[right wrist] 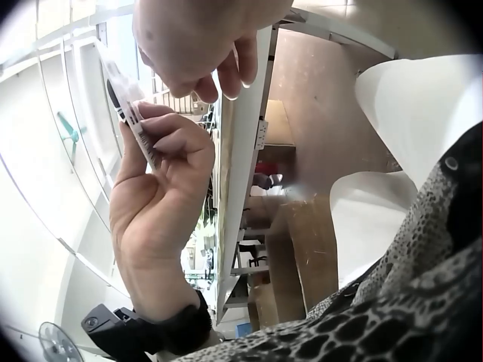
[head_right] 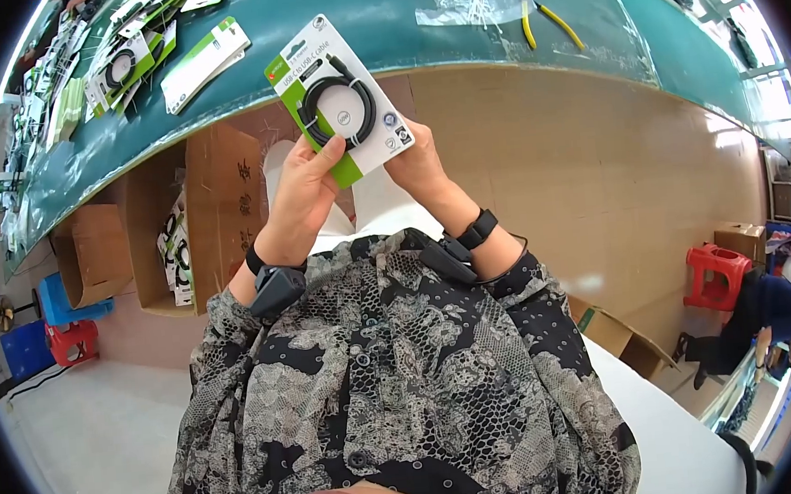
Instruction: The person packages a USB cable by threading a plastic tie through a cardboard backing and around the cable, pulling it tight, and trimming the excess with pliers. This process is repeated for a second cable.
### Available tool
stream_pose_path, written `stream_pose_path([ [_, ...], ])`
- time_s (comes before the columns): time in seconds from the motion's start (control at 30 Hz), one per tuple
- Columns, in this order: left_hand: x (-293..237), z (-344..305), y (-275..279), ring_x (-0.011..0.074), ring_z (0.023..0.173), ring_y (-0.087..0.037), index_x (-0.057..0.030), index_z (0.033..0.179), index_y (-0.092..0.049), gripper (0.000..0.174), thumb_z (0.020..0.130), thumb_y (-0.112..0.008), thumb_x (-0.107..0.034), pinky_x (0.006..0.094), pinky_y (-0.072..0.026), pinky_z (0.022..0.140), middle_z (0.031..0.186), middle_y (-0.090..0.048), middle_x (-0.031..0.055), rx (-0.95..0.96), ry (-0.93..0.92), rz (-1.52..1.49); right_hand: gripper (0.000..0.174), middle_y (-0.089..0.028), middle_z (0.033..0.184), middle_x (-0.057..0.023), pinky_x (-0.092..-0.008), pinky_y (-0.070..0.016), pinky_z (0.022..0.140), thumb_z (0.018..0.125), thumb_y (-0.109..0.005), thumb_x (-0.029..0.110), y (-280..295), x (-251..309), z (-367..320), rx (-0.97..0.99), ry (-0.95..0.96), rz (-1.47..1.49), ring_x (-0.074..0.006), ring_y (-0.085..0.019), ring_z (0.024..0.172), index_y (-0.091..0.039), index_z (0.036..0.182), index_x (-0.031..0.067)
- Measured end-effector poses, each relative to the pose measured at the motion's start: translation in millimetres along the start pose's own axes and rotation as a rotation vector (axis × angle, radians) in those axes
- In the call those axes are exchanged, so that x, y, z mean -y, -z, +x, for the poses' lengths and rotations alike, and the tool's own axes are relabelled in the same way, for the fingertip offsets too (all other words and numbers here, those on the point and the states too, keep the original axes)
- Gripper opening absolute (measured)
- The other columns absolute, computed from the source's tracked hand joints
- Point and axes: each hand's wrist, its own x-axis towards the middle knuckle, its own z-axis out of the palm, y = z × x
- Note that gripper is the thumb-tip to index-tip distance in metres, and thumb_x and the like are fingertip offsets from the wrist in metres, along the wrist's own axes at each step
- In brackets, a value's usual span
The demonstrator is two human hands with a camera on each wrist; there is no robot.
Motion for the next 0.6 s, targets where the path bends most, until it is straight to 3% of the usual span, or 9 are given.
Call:
stream_pose_path([
  [0.17, -10.2, 4.7, -0.6, 0.0147, 0.103, -0.057, -0.0023, 0.119, -0.050, 0.032, 0.088, -0.060, -0.004, 0.0301, -0.0464, 0.091, 0.113, -0.060, 0.0064, -0.017, -0.054, 0.080, 0.029, -0.067, 0.090, -0.0126, -0.0287, -0.0510, 0.070, 0.080, -0.059, -0.002, 2.4, 2.5, 18.4, 0.061, 0.060, -0.121, -0.0201, -0.067, 0.082, -0.060, 0.110, 0.0010],
  [0.3, -18.7, 16.3, 0.3, 0.0138, 0.101, -0.058, -0.0015, 0.117, -0.051, 0.033, 0.086, -0.063, -0.006, 0.0289, -0.0470, 0.089, 0.110, -0.060, 0.0062, -0.047, -0.123, 0.188, 0.027, -0.066, 0.089, -0.0135, -0.0297, -0.0505, 0.068, 0.081, -0.060, -0.002, 7.1, 2.6, 40.0, 0.101, 0.083, -0.175, -0.0243, -0.066, 0.079, -0.060, 0.108, 0.0016],
  [0.33, -22.5, 22.1, 3.3, 0.0137, 0.099, -0.058, -0.0014, 0.116, -0.051, 0.034, 0.086, -0.064, -0.006, 0.0288, -0.0476, 0.088, 0.109, -0.061, 0.0059, -0.067, -0.161, 0.258, 0.027, -0.066, 0.089, -0.0135, -0.0297, -0.0505, 0.068, 0.081, -0.060, -0.002, 8.3, 4.5, 48.4, 0.105, 0.090, -0.164, -0.0243, -0.066, 0.079, -0.060, 0.108, 0.0016],
  [0.43, -40.3, 41.0, 15.6, 0.0133, 0.095, -0.059, -0.0011, 0.114, -0.053, 0.033, 0.084, -0.067, -0.009, 0.0283, -0.0489, 0.084, 0.104, -0.062, 0.0051, -0.090, -0.215, 0.382, 0.017, -0.064, 0.083, -0.0067, -0.0263, -0.0474, 0.064, 0.083, -0.058, -0.003, 17.2, 10.0, 81.0, -0.050, 0.028, -0.202, -0.0115, -0.060, 0.073, -0.063, 0.098, 0.0025],
  [0.53, -76.7, 66.5, 33.3, 0.0128, 0.089, -0.061, -0.0007, 0.110, -0.054, 0.032, 0.083, -0.068, -0.012, 0.0273, -0.0503, 0.080, 0.099, -0.063, 0.0040, -0.092, -0.261, 0.511, 0.017, -0.062, 0.085, -0.0079, -0.0267, -0.0465, 0.063, 0.083, -0.057, -0.005, 27.7, -7.9, 110.2, -0.102, 0.128, -0.379, -0.0147, -0.059, 0.072, -0.063, 0.096, 0.0035],
  [0.57, -93.8, 76.5, 41.7, 0.0125, 0.087, -0.061, -0.0006, 0.108, -0.055, 0.030, 0.084, -0.068, -0.013, 0.0268, -0.0503, 0.078, 0.097, -0.063, 0.0036, -0.088, -0.133, 0.458, 0.017, -0.062, 0.085, -0.0079, -0.0267, -0.0465, 0.063, 0.083, -0.057, -0.005, 28.9, -20.2, 117.4, -0.109, 0.155, -0.347, -0.0147, -0.059, 0.072, -0.063, 0.096, 0.0035],
  [0.6, -110.7, 86.6, 48.2, 0.0123, 0.085, -0.061, -0.0005, 0.106, -0.057, 0.029, 0.084, -0.068, -0.014, 0.0262, -0.0504, 0.076, 0.095, -0.064, 0.0032, -0.082, -0.001, 0.402, 0.014, -0.062, 0.085, -0.0090, -0.0302, -0.0474, 0.065, 0.083, -0.057, -0.003, 30.8, -35.3, 119.1, -0.131, 0.226, -0.470, -0.0207, -0.060, 0.074, -0.063, 0.094, 0.0043],
])
